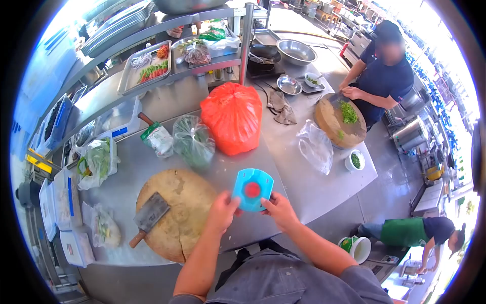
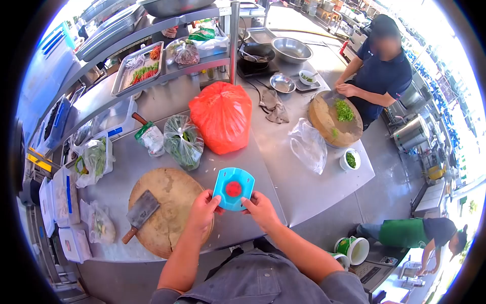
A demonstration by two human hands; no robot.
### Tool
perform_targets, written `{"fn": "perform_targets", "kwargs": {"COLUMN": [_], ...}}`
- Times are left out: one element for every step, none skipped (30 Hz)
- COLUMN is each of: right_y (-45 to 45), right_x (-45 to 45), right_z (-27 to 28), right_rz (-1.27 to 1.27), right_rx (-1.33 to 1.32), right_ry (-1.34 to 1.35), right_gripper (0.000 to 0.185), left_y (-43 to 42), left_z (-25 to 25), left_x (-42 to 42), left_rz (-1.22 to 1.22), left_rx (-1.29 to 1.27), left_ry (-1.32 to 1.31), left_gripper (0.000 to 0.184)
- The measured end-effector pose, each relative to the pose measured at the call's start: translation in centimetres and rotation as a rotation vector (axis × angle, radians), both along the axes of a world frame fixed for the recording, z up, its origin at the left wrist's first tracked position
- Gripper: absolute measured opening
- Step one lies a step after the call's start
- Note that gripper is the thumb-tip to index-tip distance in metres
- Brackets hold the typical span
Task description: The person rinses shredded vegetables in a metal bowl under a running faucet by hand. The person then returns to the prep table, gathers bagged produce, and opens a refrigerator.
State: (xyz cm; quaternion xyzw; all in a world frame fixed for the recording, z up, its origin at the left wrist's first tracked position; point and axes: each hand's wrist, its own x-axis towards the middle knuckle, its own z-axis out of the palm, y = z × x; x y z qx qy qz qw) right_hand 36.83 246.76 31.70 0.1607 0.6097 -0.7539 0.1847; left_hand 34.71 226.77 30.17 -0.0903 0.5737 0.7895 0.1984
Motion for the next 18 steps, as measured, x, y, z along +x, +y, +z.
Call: {"fn": "perform_targets", "kwargs": {"right_y": [0.1, 0.4, 0.8, 1.5, 2.3, 3.2, 4.2, 5.0, 5.6, 6.2, 6.7, 7.2, 7.7, 8.0, 8.3, 8.6, 8.7, 8.9], "right_x": [-0.5, -1.1, -1.7, -2.2, -2.8, -3.3, -3.8, -4.5, -5.3, -6.0, -6.7, -7.7, -8.8, -9.8, -10.7, -11.5, -12.0, -12.2], "right_z": [-0.4, -0.8, -1.3, -2.2, -3.4, -5.0, -7.0, -8.6, -9.5, -10.2, -11.0, -12.1, -13.3, -14.3, -15.0, -15.6, -16.1, -17.6], "right_rz": [0.009, 0.016, 0.026, 0.047, 0.067, 0.078, 0.209, 0.336, 0.34, 0.479, 0.619, 0.627, 0.723, 0.817, 0.82, 0.869, 0.917, 0.916], "right_rx": [-0.022, -0.046, -0.058, -0.036, -0.014, -0.025, 0.234, 0.495, 0.489, 0.729, 0.97, 0.964, 1.093, 1.222, 1.219, 1.293, 1.368, 1.368], "right_ry": [-0.004, -0.007, -0.004, 0.042, 0.088, 0.096, 0.156, 0.221, 0.235, 0.329, 0.421, 0.427, 0.484, 0.544, 0.553, 0.57, 0.586, 0.593], "right_gripper": [0.034, 0.035, 0.035, 0.038, 0.041, 0.041, 0.046, 0.051, 0.051, 0.056, 0.062, 0.062, 0.067, 0.072, 0.072, 0.075, 0.077, 0.077], "left_y": [0.4, 0.5, 0.7, 0.8, 0.6, 0.1, -0.3, -0.5, -0.7, -0.6, -0.2, 0.0, 0.0, 0.5, 0.6, 1.0, 1.3, 1.7], "left_z": [-0.1, -0.1, 0.1, 0.4, 0.8, 1.6, 2.5, 3.5, 4.8, 6.1, 7.5, 9.0, 10.0, 11.2, 11.7, 12.2, 12.8, 13.3], "left_x": [-0.4, -1.0, -1.9, -2.9, -4.4, -6.2, -8.0, -10.0, -12.2, -14.3, -16.4, -18.5, -20.7, -22.7, -25.0, -27.3, -29.3, -31.1], "left_rz": [0.017, 0.027, 0.083, 0.138, 0.149, 0.156, 0.162, 0.171, 0.212, 0.25, 0.307, 0.321, 0.316, 0.326, 0.329, 0.338, 0.346, 0.349], "left_rx": [-0.045, -0.057, -0.044, -0.03, -0.039, -0.064, -0.089, -0.097, -0.092, -0.087, -0.073, -0.048, -0.063, -0.06, -0.07, -0.068, -0.065, -0.067], "left_ry": [-0.012, -0.014, -0.007, 0.003, 0.009, 0.054, 0.098, 0.109, 0.141, 0.171, 0.212, 0.236, 0.257, 0.3, 0.316, 0.345, 0.373, 0.378], "left_gripper": [0.019, 0.019, 0.018, 0.017, 0.017, 0.013, 0.011, 0.011, 0.011, 0.01, 0.011, 0.011, 0.012, 0.012, 0.012, 0.014, 0.017, 0.017]}}
